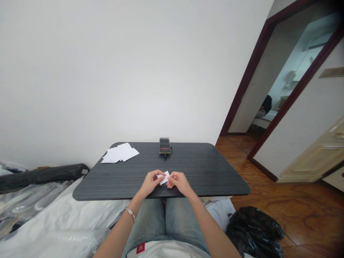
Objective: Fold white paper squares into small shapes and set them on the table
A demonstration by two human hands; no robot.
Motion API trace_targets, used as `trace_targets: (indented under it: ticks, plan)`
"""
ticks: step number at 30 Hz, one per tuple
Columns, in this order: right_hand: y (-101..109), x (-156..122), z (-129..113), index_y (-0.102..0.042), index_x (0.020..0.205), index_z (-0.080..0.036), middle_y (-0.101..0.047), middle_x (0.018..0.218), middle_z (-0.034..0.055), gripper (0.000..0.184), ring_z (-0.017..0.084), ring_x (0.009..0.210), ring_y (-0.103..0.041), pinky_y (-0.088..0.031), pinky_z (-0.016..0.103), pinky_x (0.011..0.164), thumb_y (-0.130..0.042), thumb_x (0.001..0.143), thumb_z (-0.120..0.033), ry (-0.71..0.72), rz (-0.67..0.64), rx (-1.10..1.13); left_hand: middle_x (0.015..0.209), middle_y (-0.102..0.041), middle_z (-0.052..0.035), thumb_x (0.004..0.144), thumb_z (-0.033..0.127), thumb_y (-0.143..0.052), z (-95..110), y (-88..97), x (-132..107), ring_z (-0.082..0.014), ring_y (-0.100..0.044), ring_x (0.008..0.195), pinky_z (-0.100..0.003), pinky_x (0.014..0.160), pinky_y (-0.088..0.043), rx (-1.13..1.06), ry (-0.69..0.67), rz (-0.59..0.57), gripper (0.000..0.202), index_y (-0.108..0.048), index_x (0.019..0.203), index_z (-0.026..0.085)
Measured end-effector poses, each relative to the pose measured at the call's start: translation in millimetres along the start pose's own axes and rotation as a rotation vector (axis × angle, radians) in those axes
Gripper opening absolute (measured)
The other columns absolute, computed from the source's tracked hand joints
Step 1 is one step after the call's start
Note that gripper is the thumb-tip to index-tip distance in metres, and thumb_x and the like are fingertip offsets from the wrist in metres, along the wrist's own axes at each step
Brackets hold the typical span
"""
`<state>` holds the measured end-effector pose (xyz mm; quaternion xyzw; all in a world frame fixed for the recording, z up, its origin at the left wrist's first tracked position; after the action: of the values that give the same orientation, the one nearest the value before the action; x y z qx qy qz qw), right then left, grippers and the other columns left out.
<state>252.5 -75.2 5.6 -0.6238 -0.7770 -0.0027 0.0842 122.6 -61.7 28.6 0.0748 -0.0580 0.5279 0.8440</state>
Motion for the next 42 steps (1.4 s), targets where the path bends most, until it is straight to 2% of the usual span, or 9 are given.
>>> trace_targets:
  ticks: [7, 13, 20, 27, 36, 42]
  plan:
    - [0.4, -0.4, -0.7, -0.053, 0.063, -0.013, -0.062, 0.052, 0.0003, 0.026, 0.011, 0.042, -0.057, -0.046, 0.022, 0.044, -0.063, 0.067, -0.037, 0.016, 0.013, 0.000, 0.070, -0.058, -0.0002, 0.067, 0.030, -0.064, 1.0, -1.2, 0.7, -0.0095, -0.050, 0.054, -0.020, 0.048, -0.041, -0.029, -0.024, -0.009, 0.025, -0.054, 0.082, 0.013]
    - [-2.3, -1.5, -5.6, -0.054, 0.063, -0.013, -0.062, 0.052, 0.0005, 0.026, 0.011, 0.042, -0.058, -0.046, 0.021, 0.044, -0.063, 0.067, -0.037, 0.018, 0.008, -0.012, 0.058, -0.055, 0.0032, 0.069, 0.029, -0.062, -1.4, 0.8, 0.5, -0.0074, -0.048, 0.047, -0.018, 0.047, -0.036, -0.037, -0.030, 0.011, 0.021, -0.050, 0.076, 0.014]
    - [-1.2, 0.6, -4.7, -0.054, 0.064, -0.012, -0.063, 0.053, 0.0028, 0.033, 0.011, 0.042, -0.059, -0.045, 0.019, 0.040, -0.054, 0.072, -0.045, -0.036, 0.031, 0.078, 0.056, -0.055, 0.0035, 0.069, 0.028, -0.063, 0.3, 4.7, 0.2, -0.0073, -0.047, 0.047, -0.018, 0.046, -0.033, -0.055, -0.056, 0.066, 0.020, -0.051, 0.075, 0.014]
    - [-1.8, -0.7, -6.7, -0.055, 0.063, -0.013, -0.063, 0.052, 0.0017, 0.029, 0.011, 0.042, -0.059, -0.046, 0.019, 0.042, -0.062, 0.066, -0.040, -0.054, 0.009, 0.079, 0.052, -0.053, 0.0047, 0.067, 0.028, -0.064, 0.0, 6.4, 0.6, -0.0069, -0.044, 0.045, -0.018, 0.046, -0.031, -0.048, -0.065, 0.091, 0.020, -0.051, 0.071, 0.014]
    - [-3.2, 0.2, -5.3, -0.054, 0.065, -0.013, -0.063, 0.052, 0.0009, 0.027, 0.011, 0.043, -0.058, -0.045, 0.021, 0.042, -0.062, 0.067, -0.039, -0.031, -0.018, 0.023, 0.052, -0.053, 0.0045, 0.066, 0.031, -0.065, 1.6, 5.0, 0.0, -0.0076, -0.045, 0.045, -0.018, 0.046, -0.031, -0.022, -0.051, 0.080, 0.023, -0.051, 0.071, 0.014]
    - [-2.2, -0.5, -4.0, -0.052, 0.064, -0.014, -0.062, 0.051, -0.0002, 0.027, 0.010, 0.042, -0.057, -0.046, 0.021, 0.043, -0.061, 0.068, -0.039, 0.004, -0.009, -0.013, 0.053, -0.049, 0.0067, 0.065, 0.031, -0.066, -2.4, 1.0, 2.2, -0.0077, -0.046, 0.045, -0.018, 0.046, -0.034, -0.035, -0.014, 0.033, 0.034, -0.049, 0.089, 0.015]
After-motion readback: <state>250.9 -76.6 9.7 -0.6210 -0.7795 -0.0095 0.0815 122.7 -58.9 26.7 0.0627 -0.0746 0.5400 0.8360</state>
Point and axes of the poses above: each hand's wrist, its own x-axis towards the middle knuckle, its own y-axis out of the back of the hand, z = x × y, the point moved 5 cm from there along x, towards the middle knuckle
